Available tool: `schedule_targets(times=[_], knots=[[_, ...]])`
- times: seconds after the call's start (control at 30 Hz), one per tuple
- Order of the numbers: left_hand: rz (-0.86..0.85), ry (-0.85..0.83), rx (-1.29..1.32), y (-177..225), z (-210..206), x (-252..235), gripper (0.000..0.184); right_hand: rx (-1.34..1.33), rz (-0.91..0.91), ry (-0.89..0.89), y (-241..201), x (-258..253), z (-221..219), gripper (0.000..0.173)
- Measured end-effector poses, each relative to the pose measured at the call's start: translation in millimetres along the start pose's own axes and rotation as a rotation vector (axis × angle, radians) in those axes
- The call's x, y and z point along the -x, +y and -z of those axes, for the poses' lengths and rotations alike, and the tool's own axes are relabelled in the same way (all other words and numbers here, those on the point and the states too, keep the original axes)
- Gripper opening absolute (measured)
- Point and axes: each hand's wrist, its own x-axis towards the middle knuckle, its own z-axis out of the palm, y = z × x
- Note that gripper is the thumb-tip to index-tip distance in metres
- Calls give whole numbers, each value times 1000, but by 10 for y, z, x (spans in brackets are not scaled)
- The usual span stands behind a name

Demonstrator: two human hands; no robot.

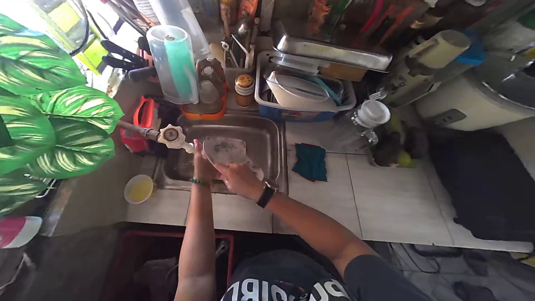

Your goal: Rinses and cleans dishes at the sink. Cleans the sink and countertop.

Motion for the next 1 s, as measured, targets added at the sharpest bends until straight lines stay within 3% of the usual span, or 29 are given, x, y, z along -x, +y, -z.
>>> schedule_targets(times=[0.03, 0.1, 0.17, 0.3, 0.43, 0.57, 0.67, 0.73, 0.9, 1.0], knots=[[-17, 18, -10, 23, 83, 28, 59, 40, 79, -50, 115, 16, -120, 44], [-16, 211, -22, -70, 269, 126, 36, 28, 236, -128, 390, 59, -339, 44], [-37, 344, 97, -231, 471, 159, 38, 2, 286, -172, 659, 78, -438, 53], [-118, 344, 308, -410, 579, 360, 46, 238, 109, -160, 986, -163, -188, 69], [-104, 313, 373, -435, 400, 510, 50, 346, -56, -36, 932, -630, -231, 86], [-124, 274, 328, -314, 378, 489, 50, 215, 125, -51, 586, -760, -550, 74], [-121, 309, 228, -207, 484, 476, 53, 82, 321, -201, 339, -471, -751, 65], [-127, 351, 245, -134, 610, 445, 51, 133, 379, -232, 400, -195, -737, 59], [30, 361, 161, 45, 634, 426, 42, 171, 307, 67, 842, 285, -439, 45], [221, 294, 20, 95, 395, 335, 57, 74, 195, 127, 803, 547, -144, 29]])
